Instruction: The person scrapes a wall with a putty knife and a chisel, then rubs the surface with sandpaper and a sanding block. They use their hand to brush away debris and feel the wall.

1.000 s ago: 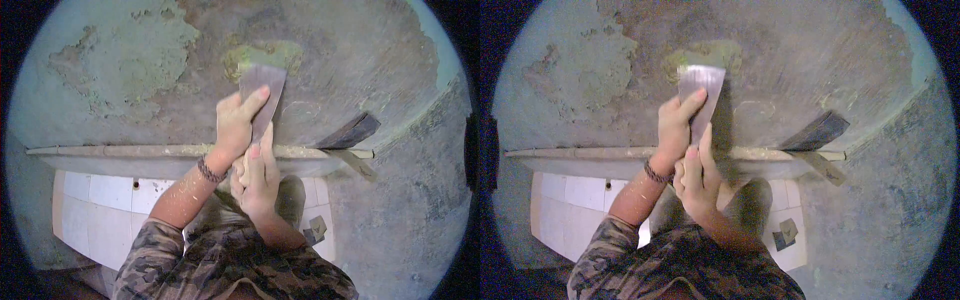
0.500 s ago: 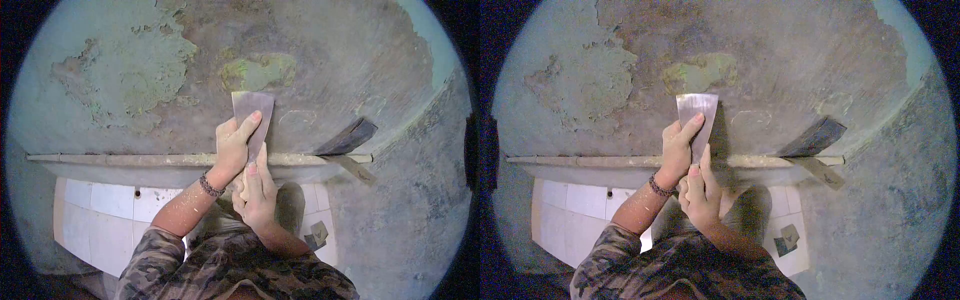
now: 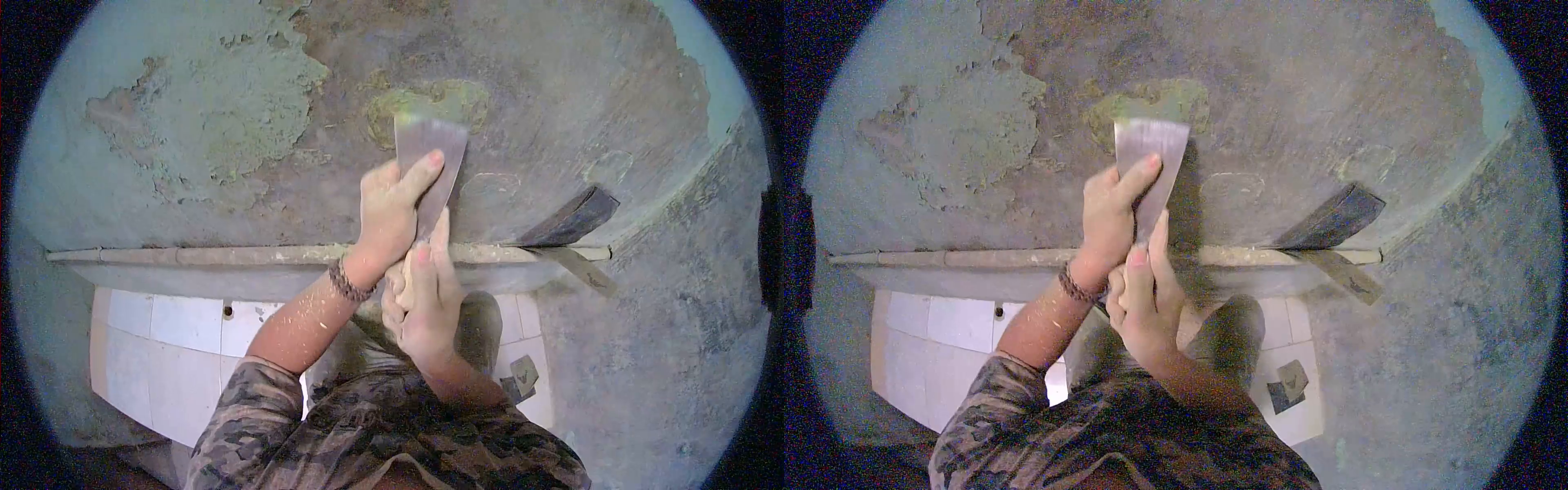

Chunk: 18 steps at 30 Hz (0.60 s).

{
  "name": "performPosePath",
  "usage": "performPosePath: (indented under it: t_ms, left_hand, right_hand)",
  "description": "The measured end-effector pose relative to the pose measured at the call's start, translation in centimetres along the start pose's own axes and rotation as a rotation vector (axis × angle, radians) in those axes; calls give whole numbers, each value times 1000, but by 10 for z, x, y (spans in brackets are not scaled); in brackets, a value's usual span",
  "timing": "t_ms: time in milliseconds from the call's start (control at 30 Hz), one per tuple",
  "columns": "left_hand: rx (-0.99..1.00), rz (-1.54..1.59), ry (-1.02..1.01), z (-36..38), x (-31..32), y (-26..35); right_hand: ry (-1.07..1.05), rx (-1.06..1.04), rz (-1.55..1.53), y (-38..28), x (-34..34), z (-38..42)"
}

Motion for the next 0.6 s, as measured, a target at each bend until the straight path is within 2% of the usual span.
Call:
performPosePath:
  t_ms: [33, 133, 167, 267, 300, 333, 400, 467, 533, 600]
  left_hand:
    - [113, -48, 32, -1, -2, -20]
    - [71, 79, 60, -6, 9, 1]
    - [115, -48, -1, -14, 8, 14]
    - [122, -112, -36, -17, 15, 31]
    - [410, -230, -11, -14, 14, 23]
    - [168, -118, -4, -5, 11, 1]
    - [-4, 110, 18, 5, 11, -9]
    - [-14, 56, 8, -1, 9, -3]
    - [-44, -10, -1, 3, 4, -6]
    - [112, -224, 4, 1, 0, -7]
  right_hand:
    - [-2, -19, -9, 8, -6, 2]
    - [66, -85, 8, 3, -2, -11]
    - [48, -131, -4, -7, 3, -20]
    - [54, -182, -48, -19, 10, -13]
    - [69, -157, -41, -10, 6, -6]
    - [86, -132, -34, -1, 1, 1]
    - [103, -112, -23, 2, -1, -1]
    - [26, -138, 3, 2, 0, -2]
    - [44, -122, 11, 5, -1, 1]
    - [52, -156, 27, 3, 0, -1]
Point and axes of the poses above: each hand's wrist, its own z-axis away from the middle knuckle, its own x-axis out of the palm, y = z × x, the point moved 3 cm from there along -z, towards the middle knuckle, and after that the axes turned 3 degrees about z, right-handed, at the moved point
